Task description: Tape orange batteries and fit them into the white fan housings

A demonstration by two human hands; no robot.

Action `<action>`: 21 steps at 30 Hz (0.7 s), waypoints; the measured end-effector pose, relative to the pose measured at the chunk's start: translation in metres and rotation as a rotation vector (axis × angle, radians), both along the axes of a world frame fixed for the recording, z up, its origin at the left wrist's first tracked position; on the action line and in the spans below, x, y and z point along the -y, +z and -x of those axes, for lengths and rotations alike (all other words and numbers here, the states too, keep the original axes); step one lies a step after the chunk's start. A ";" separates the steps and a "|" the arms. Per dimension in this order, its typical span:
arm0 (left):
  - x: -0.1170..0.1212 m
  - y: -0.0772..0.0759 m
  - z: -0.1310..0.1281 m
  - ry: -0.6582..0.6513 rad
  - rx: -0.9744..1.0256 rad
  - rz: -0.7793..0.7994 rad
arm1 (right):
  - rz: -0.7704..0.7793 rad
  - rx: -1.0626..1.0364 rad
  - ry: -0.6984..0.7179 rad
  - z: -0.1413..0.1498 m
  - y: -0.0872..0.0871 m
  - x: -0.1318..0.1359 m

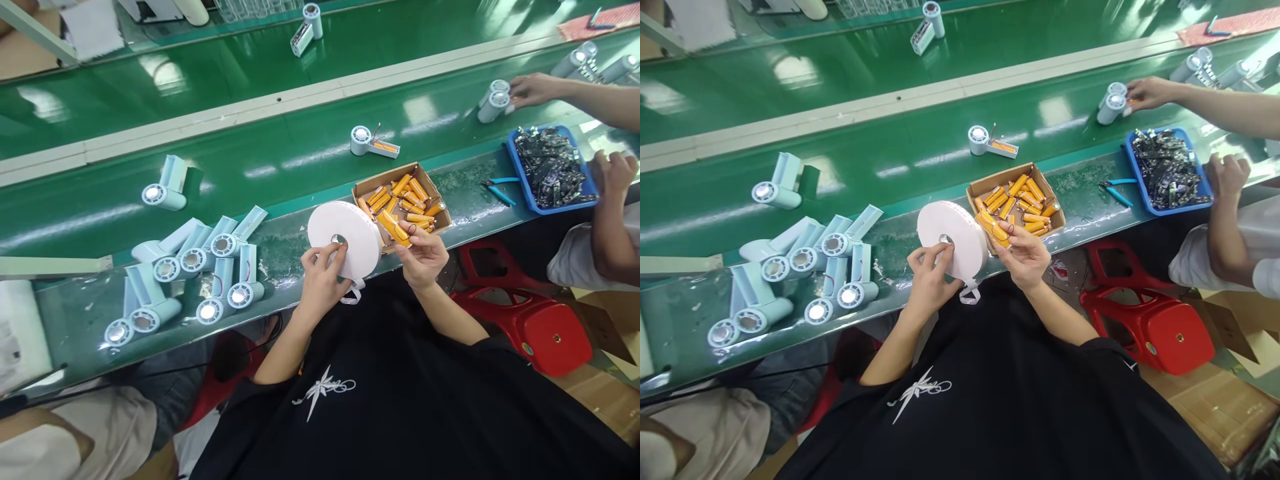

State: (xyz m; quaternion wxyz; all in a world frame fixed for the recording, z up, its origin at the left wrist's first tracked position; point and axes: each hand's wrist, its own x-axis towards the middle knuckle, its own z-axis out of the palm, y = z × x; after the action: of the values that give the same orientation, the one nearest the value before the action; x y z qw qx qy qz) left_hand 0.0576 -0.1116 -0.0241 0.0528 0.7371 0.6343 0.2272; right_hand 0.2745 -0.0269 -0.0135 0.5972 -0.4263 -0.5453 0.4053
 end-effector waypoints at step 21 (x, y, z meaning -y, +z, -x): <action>0.002 -0.004 -0.026 0.305 0.090 -0.092 | 0.315 -0.187 0.139 0.026 0.009 -0.029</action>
State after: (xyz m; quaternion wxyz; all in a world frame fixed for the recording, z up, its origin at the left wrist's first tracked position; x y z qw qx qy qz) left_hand 0.0832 -0.1132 -0.0278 0.0123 0.6231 0.7245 0.2945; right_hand 0.2484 0.0022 -0.0043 0.5416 -0.4364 -0.4455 0.5637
